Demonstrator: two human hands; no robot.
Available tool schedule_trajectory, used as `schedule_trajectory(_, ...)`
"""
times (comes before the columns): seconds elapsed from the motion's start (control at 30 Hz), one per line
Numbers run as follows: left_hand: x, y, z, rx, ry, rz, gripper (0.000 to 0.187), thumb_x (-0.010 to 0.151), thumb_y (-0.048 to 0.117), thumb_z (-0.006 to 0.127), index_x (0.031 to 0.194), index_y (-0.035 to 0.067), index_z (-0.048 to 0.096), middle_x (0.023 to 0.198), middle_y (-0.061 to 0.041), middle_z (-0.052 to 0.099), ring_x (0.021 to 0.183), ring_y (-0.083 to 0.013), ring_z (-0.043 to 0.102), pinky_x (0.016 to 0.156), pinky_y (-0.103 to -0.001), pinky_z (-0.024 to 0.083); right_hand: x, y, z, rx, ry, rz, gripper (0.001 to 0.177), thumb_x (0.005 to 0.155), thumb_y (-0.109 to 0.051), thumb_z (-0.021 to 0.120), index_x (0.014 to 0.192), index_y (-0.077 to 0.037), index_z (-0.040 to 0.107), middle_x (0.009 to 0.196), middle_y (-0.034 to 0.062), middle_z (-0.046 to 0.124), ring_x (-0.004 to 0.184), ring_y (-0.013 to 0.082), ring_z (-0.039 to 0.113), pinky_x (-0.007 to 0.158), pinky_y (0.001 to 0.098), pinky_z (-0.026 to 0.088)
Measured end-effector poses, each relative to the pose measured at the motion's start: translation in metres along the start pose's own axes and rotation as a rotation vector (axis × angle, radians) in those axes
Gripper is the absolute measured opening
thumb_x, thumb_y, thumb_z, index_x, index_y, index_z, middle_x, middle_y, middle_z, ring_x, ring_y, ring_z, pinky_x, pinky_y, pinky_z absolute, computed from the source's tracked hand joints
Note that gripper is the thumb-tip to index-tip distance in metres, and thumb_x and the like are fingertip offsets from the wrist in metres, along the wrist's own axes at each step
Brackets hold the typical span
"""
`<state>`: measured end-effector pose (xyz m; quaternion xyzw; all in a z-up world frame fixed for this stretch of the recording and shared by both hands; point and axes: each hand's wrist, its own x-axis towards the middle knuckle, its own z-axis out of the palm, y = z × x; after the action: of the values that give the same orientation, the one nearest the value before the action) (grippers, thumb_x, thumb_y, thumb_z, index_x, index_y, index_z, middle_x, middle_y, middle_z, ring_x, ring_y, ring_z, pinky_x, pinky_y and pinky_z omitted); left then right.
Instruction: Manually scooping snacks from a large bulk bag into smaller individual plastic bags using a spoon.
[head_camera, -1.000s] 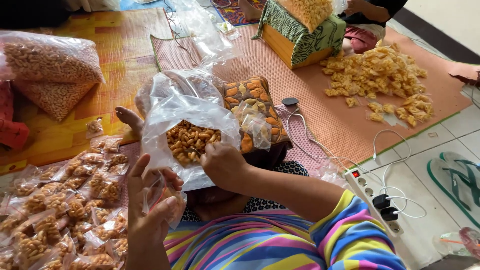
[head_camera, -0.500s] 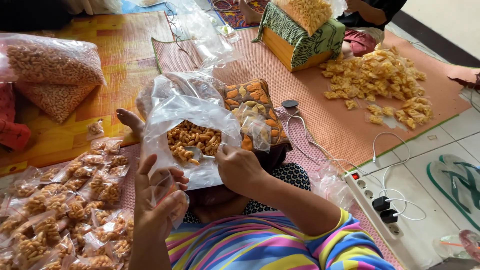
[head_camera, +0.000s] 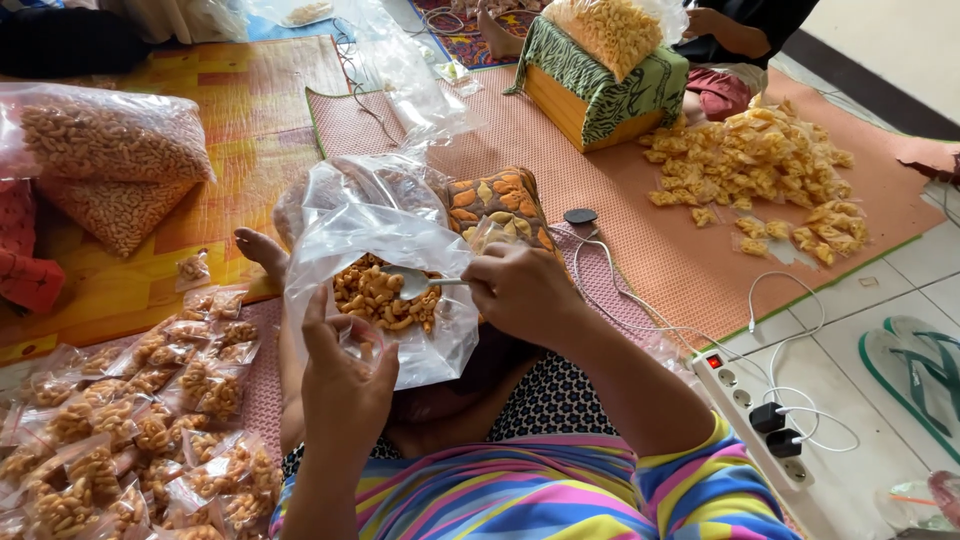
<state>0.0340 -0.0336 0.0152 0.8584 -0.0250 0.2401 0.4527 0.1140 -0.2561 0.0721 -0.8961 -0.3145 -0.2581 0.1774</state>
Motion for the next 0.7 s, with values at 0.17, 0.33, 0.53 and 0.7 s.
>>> schedule_trajectory(0.17, 0.004, -0.001, 0.012, 0.113, -0.032, 0.013, 0.097, 0.080, 0.006, 0.076, 0.157, 0.002, 0.018, 0.108, -0.013, 0.061, 0.077, -0.0259, 0.064, 0.063, -0.037, 0.054, 0.017, 0.012, -0.035, 0.116, -0.196, -0.055, 0.013, 0.080, -0.017, 0.069, 0.088, -0.014, 0.079, 0.090, -0.0010, 0.075, 0.062, 0.0217, 0.064, 0.059, 0.0368, 0.050)
schedule_trajectory(0.33, 0.002, 0.002, 0.021, 0.205, 0.023, 0.181, 0.090, 0.081, 0.004, 0.073, 0.155, -0.006, 0.023, 0.115, -0.026, 0.063, 0.094, -0.0397, 0.067, 0.075, -0.047, 0.057, 0.035, -0.004, -0.063, 0.057, -0.228, -0.248, 0.007, 0.080, -0.012, 0.065, 0.077, -0.011, 0.072, 0.092, 0.0034, 0.075, 0.062, 0.0277, 0.063, 0.058, 0.0398, 0.049)
schedule_trajectory(0.53, -0.001, 0.005, 0.025, 0.198, -0.009, 0.235, 0.098, 0.073, -0.004, 0.070, 0.158, 0.001, 0.020, 0.112, -0.029, 0.065, 0.091, -0.0423, 0.068, 0.072, -0.049, 0.057, 0.055, -0.048, -0.072, -0.209, -0.604, -0.368, 0.019, 0.086, -0.007, 0.059, 0.089, -0.011, 0.077, 0.088, 0.0082, 0.072, 0.058, 0.0203, 0.067, 0.055, 0.0360, 0.056)
schedule_trajectory(0.7, 0.000, 0.015, 0.011, -0.104, -0.114, -0.074, 0.100, 0.081, 0.017, 0.080, 0.159, 0.012, 0.017, 0.122, -0.017, 0.061, 0.080, -0.0241, 0.070, 0.057, -0.034, 0.057, 0.037, -0.080, -0.078, -0.247, -0.150, -0.591, 0.022, 0.059, -0.029, 0.074, 0.071, -0.010, 0.073, 0.075, 0.0124, 0.064, 0.066, 0.0273, 0.057, 0.072, 0.0450, 0.045)
